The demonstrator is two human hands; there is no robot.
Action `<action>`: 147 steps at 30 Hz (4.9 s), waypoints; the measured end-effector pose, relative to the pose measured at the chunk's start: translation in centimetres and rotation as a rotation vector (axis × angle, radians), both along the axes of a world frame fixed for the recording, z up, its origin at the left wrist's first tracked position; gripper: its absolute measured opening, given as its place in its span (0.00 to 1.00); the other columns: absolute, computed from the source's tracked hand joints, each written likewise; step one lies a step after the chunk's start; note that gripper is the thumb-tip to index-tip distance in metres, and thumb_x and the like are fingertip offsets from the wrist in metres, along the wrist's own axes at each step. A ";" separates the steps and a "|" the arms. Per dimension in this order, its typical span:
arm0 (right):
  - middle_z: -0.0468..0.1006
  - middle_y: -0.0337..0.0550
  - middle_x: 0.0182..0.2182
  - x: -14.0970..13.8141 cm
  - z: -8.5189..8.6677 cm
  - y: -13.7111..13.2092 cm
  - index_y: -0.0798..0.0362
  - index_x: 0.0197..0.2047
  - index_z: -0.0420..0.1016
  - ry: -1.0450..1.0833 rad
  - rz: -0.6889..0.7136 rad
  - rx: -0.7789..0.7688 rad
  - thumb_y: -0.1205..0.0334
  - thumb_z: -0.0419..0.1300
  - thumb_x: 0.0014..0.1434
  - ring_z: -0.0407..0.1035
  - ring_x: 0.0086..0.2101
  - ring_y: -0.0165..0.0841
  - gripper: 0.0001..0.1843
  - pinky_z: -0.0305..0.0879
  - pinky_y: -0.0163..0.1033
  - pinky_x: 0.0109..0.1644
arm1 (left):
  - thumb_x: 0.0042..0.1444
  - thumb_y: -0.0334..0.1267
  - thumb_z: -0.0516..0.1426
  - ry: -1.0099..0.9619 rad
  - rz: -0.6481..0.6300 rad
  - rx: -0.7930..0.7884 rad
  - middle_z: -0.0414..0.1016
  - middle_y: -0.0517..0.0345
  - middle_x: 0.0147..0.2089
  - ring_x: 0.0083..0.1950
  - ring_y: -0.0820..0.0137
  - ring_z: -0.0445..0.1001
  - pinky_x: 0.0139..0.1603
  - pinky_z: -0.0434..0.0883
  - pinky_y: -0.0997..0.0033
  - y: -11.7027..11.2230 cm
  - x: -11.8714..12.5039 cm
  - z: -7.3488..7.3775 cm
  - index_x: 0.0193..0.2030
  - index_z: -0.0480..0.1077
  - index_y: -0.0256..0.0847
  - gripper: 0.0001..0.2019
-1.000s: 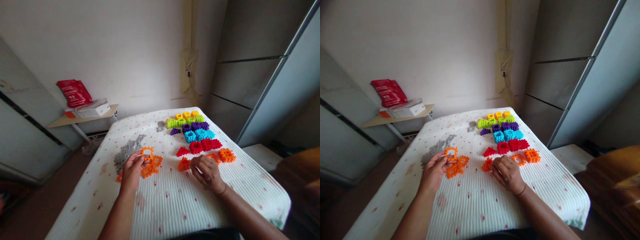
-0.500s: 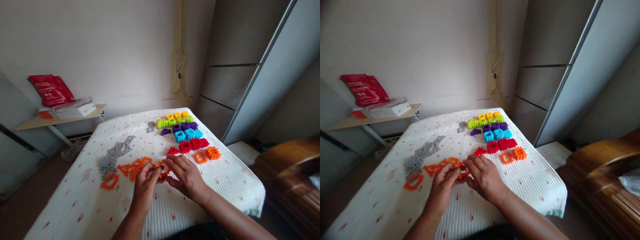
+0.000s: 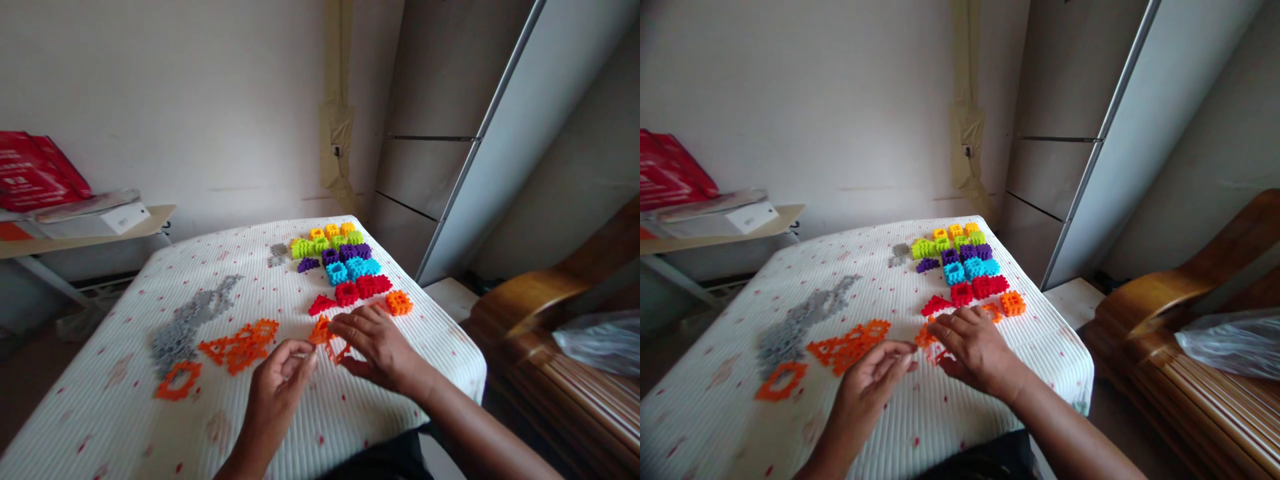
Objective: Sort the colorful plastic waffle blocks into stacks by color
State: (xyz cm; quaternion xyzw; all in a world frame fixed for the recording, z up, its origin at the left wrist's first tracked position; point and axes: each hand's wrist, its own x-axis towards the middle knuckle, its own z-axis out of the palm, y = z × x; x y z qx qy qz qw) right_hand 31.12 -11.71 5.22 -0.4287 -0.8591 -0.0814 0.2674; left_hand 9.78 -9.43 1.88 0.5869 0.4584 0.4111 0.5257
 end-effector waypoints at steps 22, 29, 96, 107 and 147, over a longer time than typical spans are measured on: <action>0.78 0.47 0.38 9.0 -1.6 4.0 0.51 0.51 0.72 -0.289 -0.209 -0.302 0.64 0.64 0.51 0.70 0.39 0.36 0.22 0.59 0.42 0.44 | 0.46 0.52 0.54 0.529 0.542 0.275 0.78 0.55 0.37 0.41 0.61 0.74 0.47 0.69 0.64 4.7 -8.3 -3.1 0.34 0.73 0.43 0.17; 0.77 0.48 0.40 8.8 -1.3 4.2 0.49 0.52 0.72 -0.304 -0.209 -0.360 0.61 0.63 0.52 0.69 0.41 0.38 0.22 0.58 0.42 0.46 | 0.43 0.53 0.53 0.558 0.576 0.222 0.78 0.55 0.34 0.37 0.62 0.74 0.42 0.70 0.65 4.7 -8.2 -2.4 0.32 0.73 0.42 0.18; 0.76 0.45 0.31 1.2 -4.7 2.0 0.53 0.37 0.69 0.252 0.008 0.219 0.71 0.54 0.58 0.67 0.30 0.31 0.06 0.65 0.38 0.34 | 0.49 0.50 0.55 0.140 0.305 0.092 0.73 0.60 0.31 0.30 0.70 0.72 0.34 0.70 0.70 5.9 -5.2 -0.3 0.50 0.69 0.39 0.24; 0.77 0.48 0.40 -2.7 -2.0 2.5 0.51 0.47 0.70 0.355 0.054 0.011 0.61 0.56 0.60 0.71 0.41 0.36 0.11 0.69 0.41 0.44 | 0.50 0.41 0.56 -0.026 0.074 0.104 0.71 0.61 0.30 0.30 0.72 0.70 0.34 0.65 0.72 4.4 -2.6 0.0 0.54 0.59 0.39 0.24; 0.77 0.47 0.46 15.4 -2.0 4.3 0.52 0.46 0.75 0.078 -0.214 -0.401 0.71 0.61 0.47 0.70 0.46 0.37 0.21 0.65 0.45 0.54 | 0.36 0.52 0.65 -0.055 0.321 0.028 0.76 0.56 0.34 0.36 0.66 0.75 0.35 0.72 0.72 5.1 -5.0 -1.0 0.47 0.69 0.40 0.30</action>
